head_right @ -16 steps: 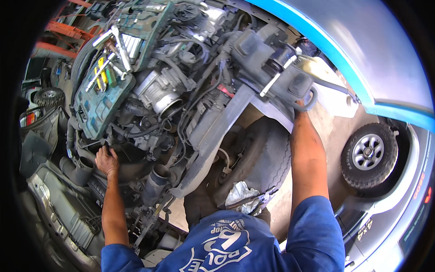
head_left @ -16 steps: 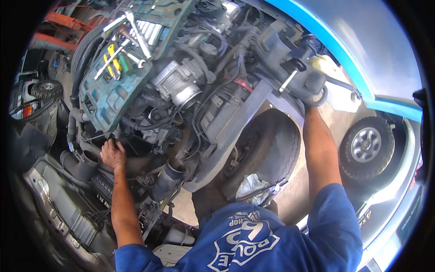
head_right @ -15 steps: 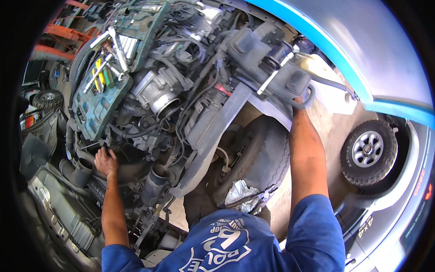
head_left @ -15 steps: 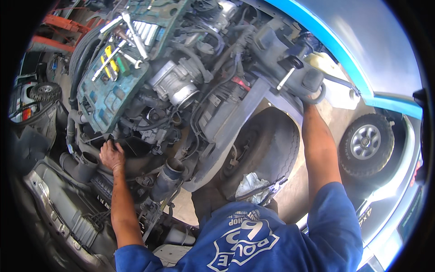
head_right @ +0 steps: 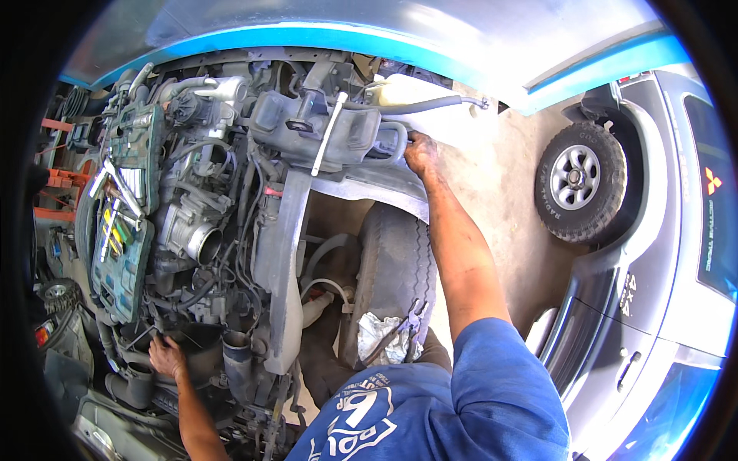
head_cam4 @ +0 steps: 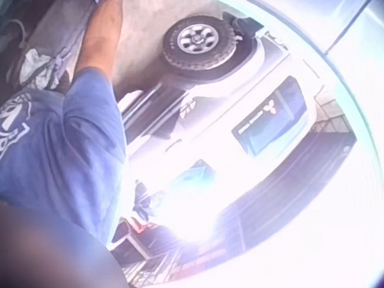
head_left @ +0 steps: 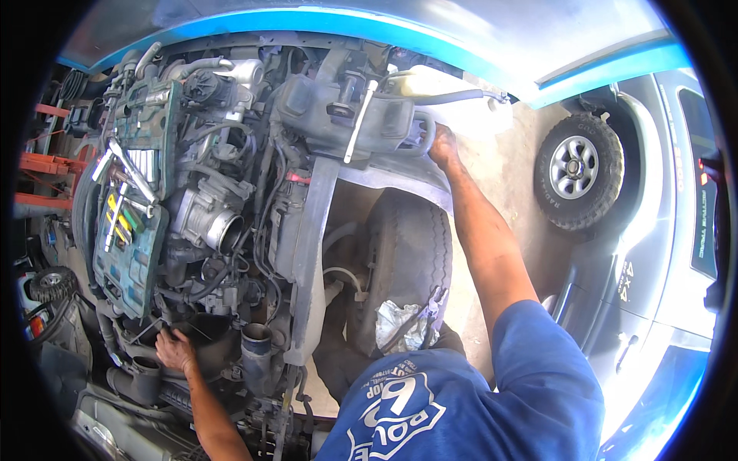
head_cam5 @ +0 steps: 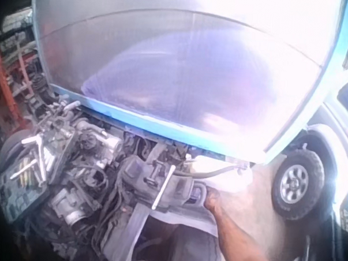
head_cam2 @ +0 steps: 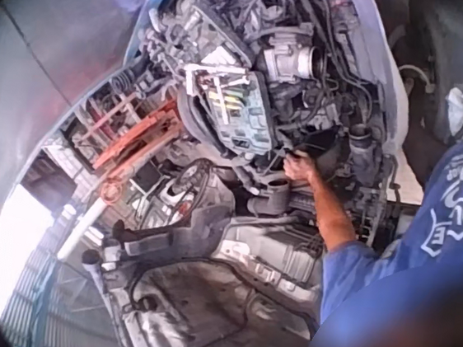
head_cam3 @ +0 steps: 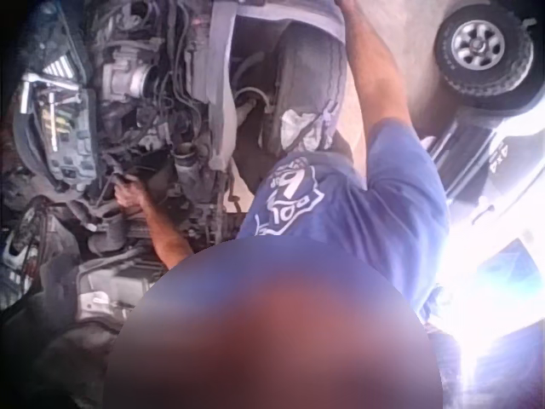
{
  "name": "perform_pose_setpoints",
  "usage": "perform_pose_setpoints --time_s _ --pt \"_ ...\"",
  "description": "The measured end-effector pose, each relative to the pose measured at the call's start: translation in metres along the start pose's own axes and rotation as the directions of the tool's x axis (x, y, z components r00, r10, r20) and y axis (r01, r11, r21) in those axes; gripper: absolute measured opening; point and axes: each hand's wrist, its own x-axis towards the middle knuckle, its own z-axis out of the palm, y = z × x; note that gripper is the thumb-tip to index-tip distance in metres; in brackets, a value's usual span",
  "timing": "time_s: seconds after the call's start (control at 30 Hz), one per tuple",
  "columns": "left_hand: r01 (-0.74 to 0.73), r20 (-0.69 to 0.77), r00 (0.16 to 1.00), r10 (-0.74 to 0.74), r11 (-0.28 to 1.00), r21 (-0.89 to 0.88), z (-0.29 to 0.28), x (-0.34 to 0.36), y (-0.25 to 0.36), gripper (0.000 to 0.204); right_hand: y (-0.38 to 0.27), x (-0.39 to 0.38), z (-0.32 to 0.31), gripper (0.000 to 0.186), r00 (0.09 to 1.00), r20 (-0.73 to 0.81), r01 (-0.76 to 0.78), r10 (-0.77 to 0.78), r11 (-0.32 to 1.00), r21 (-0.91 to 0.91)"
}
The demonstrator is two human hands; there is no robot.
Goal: The person works under the hood of a light blue vehicle, using a wrench and other hand tools to loosen and tighten bolts on engine components. They repeatedly reach into the engine bay, adjust hoses and parts, and occasionally wipe their hands with a rag. The task involves sustained mechanical manipulation of engine internals.
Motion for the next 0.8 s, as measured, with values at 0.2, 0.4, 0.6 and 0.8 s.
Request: perform_pose_setpoints --time_s 0.2,0.4,0.6,0.8 --pt "-0.062 -0.157 0.986 0.054 0.997 -0.048 -0.004 -0.002 -0.001 0.032 0.032 0.027 0.045 0.037 0.961 0.029 0.275 -0.274 0.962 0.001" --pt "-0.030 -0.174 0.985 0.019 0.998 -0.062 -0.012 -0.003 0.006 0.026 0.027 0.044 0.054 0.028 0.897 0.007 0.442 -0.442 0.897 0.022" --pt "-0.033 -0.221 0.975 0.013 0.996 -0.086 -0.019 -0.003 0.011 0.023 0.001 0.028 0.032 0.031 0.948 0.076 0.319 -0.310 0.932 -0.169" --pt "-0.020 -0.198 0.980 0.003 0.996 -0.082 -0.014 -0.003 0.008 0.024 -0.029 0.011 0.016 0.035 0.952 0.108 0.304 -0.286 0.925 -0.227"
